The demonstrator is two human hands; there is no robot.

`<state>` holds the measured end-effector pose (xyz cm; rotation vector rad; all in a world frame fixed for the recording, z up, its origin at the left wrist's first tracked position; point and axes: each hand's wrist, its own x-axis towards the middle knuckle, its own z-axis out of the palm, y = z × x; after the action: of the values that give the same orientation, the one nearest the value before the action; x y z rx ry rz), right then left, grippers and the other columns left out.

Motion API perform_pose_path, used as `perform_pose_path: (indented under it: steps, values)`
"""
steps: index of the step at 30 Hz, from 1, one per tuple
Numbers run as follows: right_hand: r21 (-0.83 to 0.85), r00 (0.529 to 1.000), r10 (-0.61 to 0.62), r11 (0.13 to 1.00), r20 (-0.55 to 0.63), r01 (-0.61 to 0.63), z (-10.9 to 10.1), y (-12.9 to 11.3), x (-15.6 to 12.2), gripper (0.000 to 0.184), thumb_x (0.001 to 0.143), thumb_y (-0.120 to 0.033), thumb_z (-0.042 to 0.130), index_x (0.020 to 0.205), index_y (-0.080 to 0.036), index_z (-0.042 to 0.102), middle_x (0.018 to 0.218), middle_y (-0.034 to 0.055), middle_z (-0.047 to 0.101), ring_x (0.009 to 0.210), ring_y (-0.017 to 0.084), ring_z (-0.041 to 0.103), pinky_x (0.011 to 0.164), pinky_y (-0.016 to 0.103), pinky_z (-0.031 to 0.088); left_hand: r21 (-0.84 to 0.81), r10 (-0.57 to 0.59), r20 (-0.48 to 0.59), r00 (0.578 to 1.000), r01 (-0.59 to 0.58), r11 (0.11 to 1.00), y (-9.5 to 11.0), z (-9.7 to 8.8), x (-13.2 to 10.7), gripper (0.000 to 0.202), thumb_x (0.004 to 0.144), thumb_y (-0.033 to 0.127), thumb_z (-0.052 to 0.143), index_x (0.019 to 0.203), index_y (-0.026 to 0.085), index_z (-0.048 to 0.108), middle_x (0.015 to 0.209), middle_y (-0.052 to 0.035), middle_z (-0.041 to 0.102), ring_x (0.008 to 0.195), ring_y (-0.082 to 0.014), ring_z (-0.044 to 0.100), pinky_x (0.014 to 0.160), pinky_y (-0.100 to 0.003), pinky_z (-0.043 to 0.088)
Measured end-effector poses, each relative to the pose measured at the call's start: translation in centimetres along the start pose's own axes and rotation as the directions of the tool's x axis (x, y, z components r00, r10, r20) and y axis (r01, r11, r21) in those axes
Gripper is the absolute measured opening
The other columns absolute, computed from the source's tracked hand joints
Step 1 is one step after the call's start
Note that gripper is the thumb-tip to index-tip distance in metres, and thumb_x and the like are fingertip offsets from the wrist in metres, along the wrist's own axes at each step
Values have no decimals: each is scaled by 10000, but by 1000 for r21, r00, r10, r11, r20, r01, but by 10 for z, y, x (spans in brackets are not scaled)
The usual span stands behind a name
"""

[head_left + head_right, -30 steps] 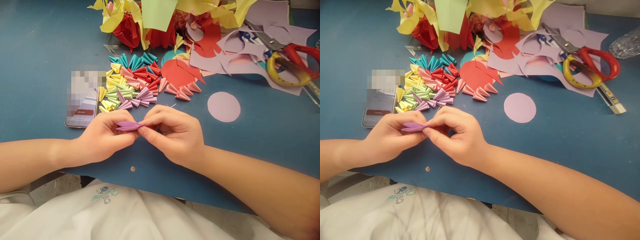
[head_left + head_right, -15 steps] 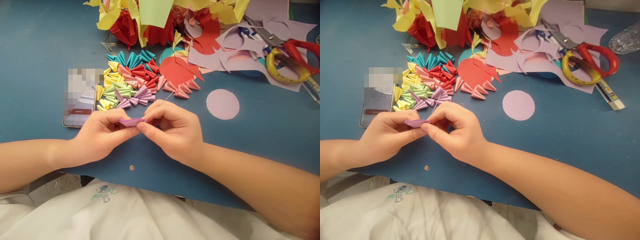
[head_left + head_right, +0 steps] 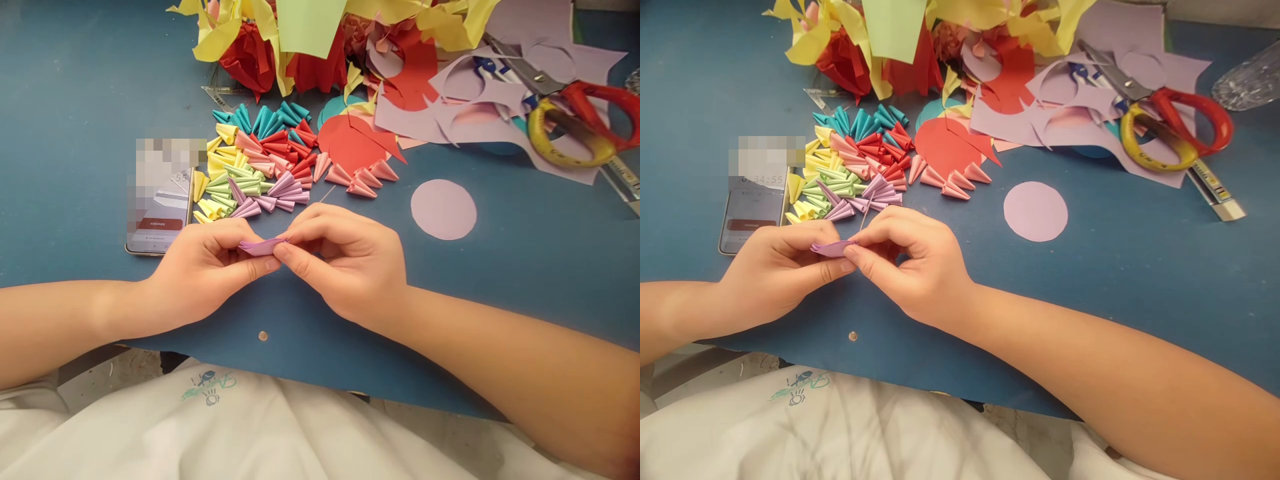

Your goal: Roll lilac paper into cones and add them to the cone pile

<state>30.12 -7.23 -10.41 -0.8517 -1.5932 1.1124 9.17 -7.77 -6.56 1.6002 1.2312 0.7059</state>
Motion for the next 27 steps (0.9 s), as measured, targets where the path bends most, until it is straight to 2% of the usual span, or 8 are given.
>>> perform_pose_path:
  steps: [4,10,14,16,19,21,25,27]
  values:
    - [14,1000,-15,1000,16,15,1,2,0,74,946,-221,803,881,-254,796,814,27,725,762,177,662,603,323,559,-20,44,11,999,-43,999,0,0,0,272,928,230,776,687,180,661,689,20,580,649,-114,487,589,-256,402]
    - [76,998,-68,995,-17,69,0,2,0,131,976,-147,753,917,-251,805,977,61,765,892,185,719,590,289,583,-87,43,20,999,-41,995,1,2,1,220,904,176,754,703,172,665,710,12,595,672,-119,532,613,-253,440]
    - [-63,951,-278,960,-139,271,0,-1,4,138,1005,-125,707,914,-212,763,924,47,750,830,162,720,632,300,601,-82,10,45,999,-6,997,2,2,1,248,913,201,753,697,170,634,706,14,562,663,-114,510,596,-251,434]
    - [-45,911,-327,944,-250,327,1,-4,8,126,1030,-152,691,940,-216,752,892,26,747,772,147,710,640,309,604,-77,14,71,997,-9,997,1,1,1,268,914,214,754,691,172,612,708,17,537,654,-109,489,581,-253,417]
    - [81,896,-244,953,-371,293,2,-9,15,81,1034,-244,752,953,-247,758,848,-5,755,662,127,676,572,293,580,-87,44,134,990,-33,996,-3,-1,1,224,908,247,771,732,169,656,734,1,565,665,-117,500,574,-259,421]
    - [109,901,-183,964,-395,243,0,-14,19,124,964,-319,861,922,-252,766,817,-13,755,621,122,662,537,286,564,-152,27,180,983,0,988,-8,-2,1,156,897,290,817,863,166,728,786,-17,639,691,-130,565,594,-255,478]
    - [105,895,-158,970,-417,220,-13,-27,25,246,826,-339,987,821,-246,760,789,-17,744,601,111,629,548,293,559,-345,-29,164,986,84,935,-17,-1,2,542,803,318,968,1244,213,672,808,17,710,706,-137,679,661,-240,589]
    - [119,911,-152,970,-384,212,-22,-33,24,269,805,-326,1002,786,-227,753,763,-15,734,584,105,616,510,285,523,-434,-33,164,986,102,895,-21,-1,3,614,789,298,992,1239,252,577,745,51,712,687,-137,708,660,-225,597]
